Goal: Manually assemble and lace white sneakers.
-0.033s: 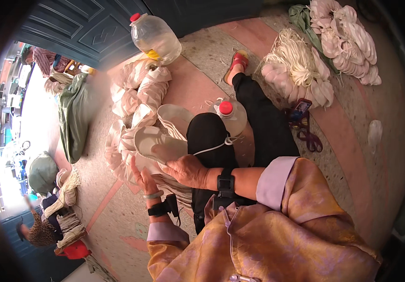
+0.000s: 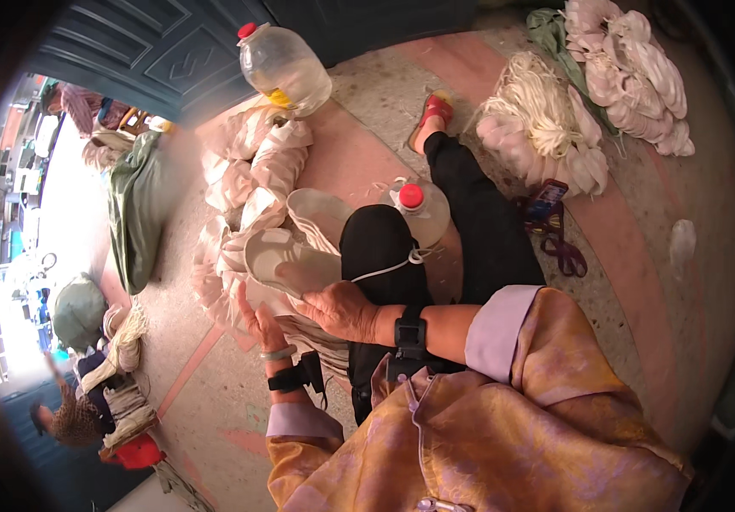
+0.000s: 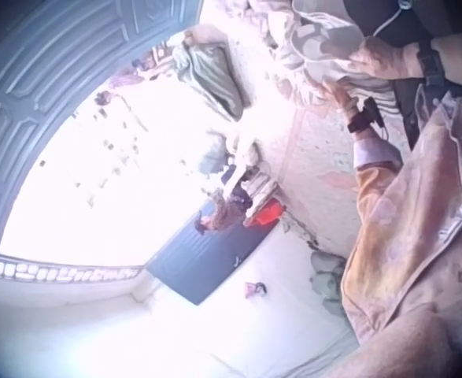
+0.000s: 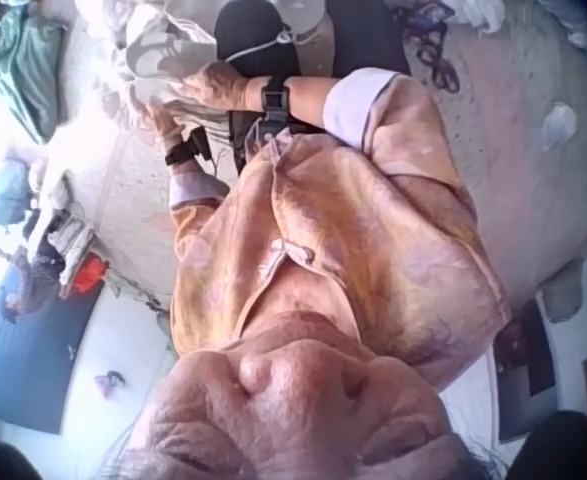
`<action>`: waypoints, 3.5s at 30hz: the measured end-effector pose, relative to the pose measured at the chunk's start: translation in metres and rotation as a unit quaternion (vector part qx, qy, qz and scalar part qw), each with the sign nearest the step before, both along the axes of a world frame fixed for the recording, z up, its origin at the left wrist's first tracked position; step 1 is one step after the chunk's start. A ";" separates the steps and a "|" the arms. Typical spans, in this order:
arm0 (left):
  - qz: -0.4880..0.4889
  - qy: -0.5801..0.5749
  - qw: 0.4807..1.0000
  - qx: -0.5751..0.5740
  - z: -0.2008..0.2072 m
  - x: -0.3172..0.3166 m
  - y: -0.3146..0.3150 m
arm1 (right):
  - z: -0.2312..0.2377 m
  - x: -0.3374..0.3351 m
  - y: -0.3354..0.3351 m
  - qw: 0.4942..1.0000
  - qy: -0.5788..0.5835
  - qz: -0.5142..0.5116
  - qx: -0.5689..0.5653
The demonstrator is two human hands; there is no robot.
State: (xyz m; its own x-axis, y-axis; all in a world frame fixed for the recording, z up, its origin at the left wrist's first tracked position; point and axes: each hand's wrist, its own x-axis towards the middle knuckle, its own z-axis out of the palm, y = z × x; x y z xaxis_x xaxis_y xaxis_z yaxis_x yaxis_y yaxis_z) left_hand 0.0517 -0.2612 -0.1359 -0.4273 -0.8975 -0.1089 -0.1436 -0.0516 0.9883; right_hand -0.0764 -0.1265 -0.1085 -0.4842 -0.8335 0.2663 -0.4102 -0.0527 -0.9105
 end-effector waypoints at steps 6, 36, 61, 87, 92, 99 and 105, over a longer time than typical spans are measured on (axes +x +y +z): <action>-0.023 -0.032 0.995 -0.088 -0.004 -0.015 -0.001 | -0.005 -0.007 0.003 1.000 0.018 0.016 -0.009; 0.015 -0.178 0.912 -0.370 0.014 -0.024 0.015 | 0.007 -0.011 -0.007 0.987 0.035 0.151 0.042; -0.368 -0.505 0.635 -0.453 0.018 -0.002 0.009 | 0.007 -0.032 -0.021 0.962 -0.264 -0.008 0.073; -0.187 -0.167 0.930 0.268 0.009 0.005 0.056 | 0.012 -0.026 0.017 0.982 -0.105 -0.081 -0.135; -0.188 -0.057 0.966 0.166 0.072 -0.010 0.087 | 0.029 -0.053 0.021 0.959 -0.210 -0.124 -0.146; -0.240 -0.128 0.962 0.032 0.135 -0.026 0.129 | 0.050 -0.074 0.044 0.889 -0.387 -0.057 -0.237; -0.273 -0.168 0.946 0.039 0.134 -0.050 0.145 | 0.030 -0.110 0.096 0.850 -0.471 -0.118 -0.205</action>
